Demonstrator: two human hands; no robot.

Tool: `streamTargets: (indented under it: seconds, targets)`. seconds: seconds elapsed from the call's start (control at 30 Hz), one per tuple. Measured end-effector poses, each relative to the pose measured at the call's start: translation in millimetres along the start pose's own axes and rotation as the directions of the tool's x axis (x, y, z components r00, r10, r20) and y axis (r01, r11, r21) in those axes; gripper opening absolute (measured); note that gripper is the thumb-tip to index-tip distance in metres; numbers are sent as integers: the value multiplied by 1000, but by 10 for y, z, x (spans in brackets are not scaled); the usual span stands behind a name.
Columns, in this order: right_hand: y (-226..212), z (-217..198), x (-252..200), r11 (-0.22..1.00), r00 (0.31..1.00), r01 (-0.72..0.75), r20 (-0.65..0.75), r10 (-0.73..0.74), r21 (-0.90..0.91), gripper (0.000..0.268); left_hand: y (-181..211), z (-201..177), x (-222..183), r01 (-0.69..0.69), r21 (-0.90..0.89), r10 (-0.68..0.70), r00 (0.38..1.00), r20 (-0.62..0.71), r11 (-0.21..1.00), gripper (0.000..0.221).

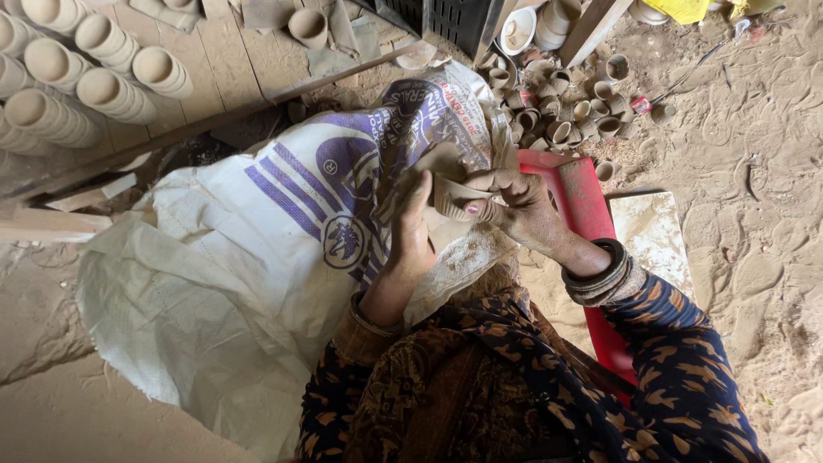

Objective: The person sits on a low stool and shapes small clay cups by hand. They repeatedly smooth the exterior and interior surfaces of the clay vessels using their fingers and a small piece of cloth. Finished cups are placed on a nearby wooden board.

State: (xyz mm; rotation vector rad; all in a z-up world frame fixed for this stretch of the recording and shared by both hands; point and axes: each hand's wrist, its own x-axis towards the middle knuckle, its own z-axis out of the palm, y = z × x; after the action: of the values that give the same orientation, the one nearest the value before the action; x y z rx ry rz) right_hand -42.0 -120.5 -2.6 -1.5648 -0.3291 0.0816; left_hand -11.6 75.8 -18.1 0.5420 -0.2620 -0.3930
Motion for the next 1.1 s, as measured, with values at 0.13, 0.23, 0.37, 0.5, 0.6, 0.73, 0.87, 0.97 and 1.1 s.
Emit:
streamTargets:
  seconds: [0.13,0.23,0.37,0.5,0.6,0.73,0.87,0.97,1.1]
  targets:
    - [-111,10,80,920,950,254,258,-178,-298,58,21,-4,22,82,-250,-46,988,145,965,45]
    - [-98,16,102,834,922,366,284,-264,-413,44,53,4,-19,194,-252,-172,979,109,948,54]
    - [0,-9,83,897,963,244,202,-179,-370,34,89,14,-36,163,-13,-163,982,-91,987,57]
    - [64,1,42,942,977,195,140,-162,-272,40,35,-23,-41,60,244,-14,982,-187,968,60]
    - [19,21,43,966,982,177,105,-160,-187,45,-9,-49,-18,40,199,-12,990,-141,979,58]
    - [-81,45,41,883,931,336,260,-257,-329,62,-20,-43,4,92,-84,-87,995,53,992,58]
    - [-74,51,61,949,968,211,187,-168,-236,38,21,-19,-20,108,-216,-59,974,221,971,57]
    - [-24,22,77,930,960,271,134,-245,-248,32,25,-11,-34,-1,119,0,1000,10,993,64]
    - [-4,-6,78,945,974,224,88,-209,-238,30,-4,-38,-39,-35,341,56,997,-52,939,66]
